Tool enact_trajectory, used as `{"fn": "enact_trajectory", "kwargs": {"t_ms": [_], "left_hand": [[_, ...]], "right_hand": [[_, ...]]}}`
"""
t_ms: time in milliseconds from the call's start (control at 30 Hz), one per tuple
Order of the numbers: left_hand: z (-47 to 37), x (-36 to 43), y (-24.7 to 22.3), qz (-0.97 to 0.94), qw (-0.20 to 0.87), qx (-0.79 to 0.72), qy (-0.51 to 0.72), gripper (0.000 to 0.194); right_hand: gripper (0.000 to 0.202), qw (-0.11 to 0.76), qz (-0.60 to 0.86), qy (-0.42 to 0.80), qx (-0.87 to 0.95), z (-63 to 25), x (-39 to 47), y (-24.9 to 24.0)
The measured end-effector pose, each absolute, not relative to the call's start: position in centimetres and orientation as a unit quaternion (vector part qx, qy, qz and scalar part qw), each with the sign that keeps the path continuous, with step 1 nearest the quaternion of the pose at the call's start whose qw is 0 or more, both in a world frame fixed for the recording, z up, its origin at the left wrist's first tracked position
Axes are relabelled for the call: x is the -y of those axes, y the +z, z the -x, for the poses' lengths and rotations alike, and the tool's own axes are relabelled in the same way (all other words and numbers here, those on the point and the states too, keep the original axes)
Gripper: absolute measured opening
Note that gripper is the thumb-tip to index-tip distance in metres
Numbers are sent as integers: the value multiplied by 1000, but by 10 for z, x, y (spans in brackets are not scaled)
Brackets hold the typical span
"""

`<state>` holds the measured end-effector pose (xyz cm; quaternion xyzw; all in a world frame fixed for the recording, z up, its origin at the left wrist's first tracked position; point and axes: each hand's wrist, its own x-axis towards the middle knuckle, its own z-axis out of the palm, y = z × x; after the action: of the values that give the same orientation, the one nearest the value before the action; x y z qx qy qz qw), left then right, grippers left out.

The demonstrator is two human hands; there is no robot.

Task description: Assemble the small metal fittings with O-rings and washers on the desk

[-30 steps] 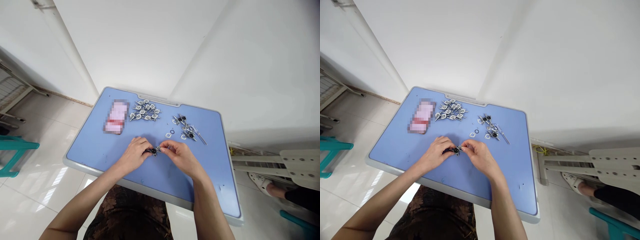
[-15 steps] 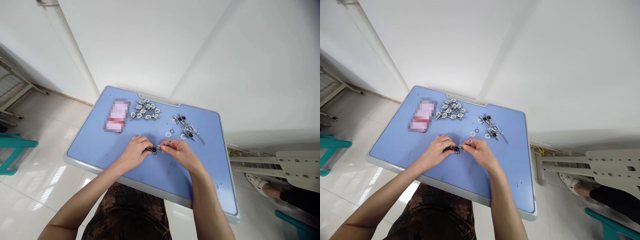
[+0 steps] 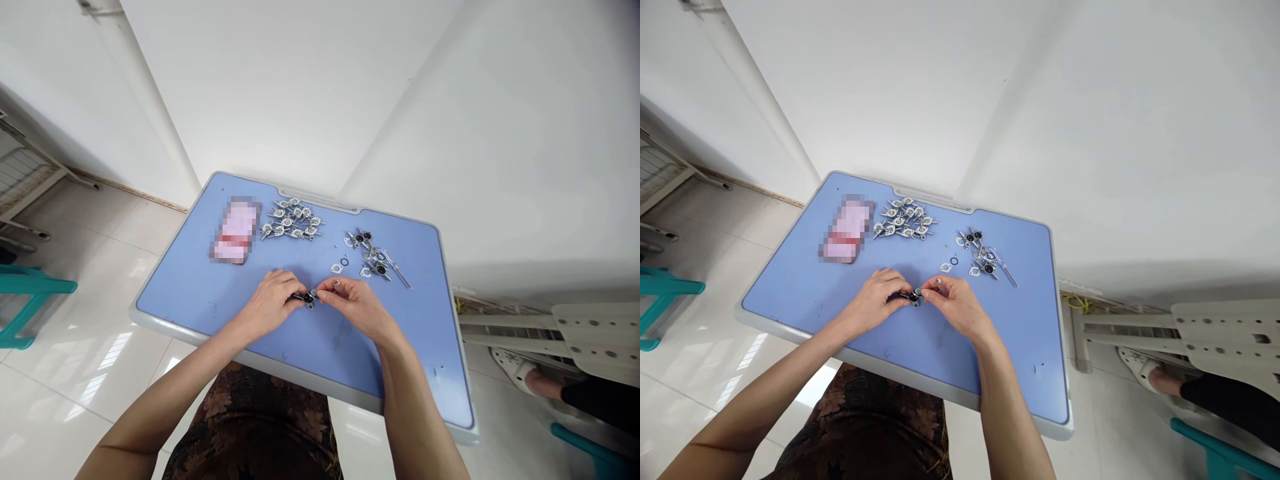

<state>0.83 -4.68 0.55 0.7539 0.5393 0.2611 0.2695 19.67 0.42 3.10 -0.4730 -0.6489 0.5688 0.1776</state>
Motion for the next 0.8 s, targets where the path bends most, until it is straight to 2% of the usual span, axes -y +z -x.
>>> {"fn": "enact_trajectory", "kwargs": {"t_ms": [300,567,633,800], "left_hand": [[-9,47,8,-756,265,-542,253,5],[-6,52,9,-742,269,-534,304,8],[-3,55,10,-759,235,-520,312,6],[1,60,11,-811,119,-474,321,15]], "right_hand": [[14,176,463,508,705,-194,5,36],[18,246,517,466,675,-201,2,39],[17,259,519,466,668,-202,1,40],[18,260,530,462,662,-203,1,40]]}}
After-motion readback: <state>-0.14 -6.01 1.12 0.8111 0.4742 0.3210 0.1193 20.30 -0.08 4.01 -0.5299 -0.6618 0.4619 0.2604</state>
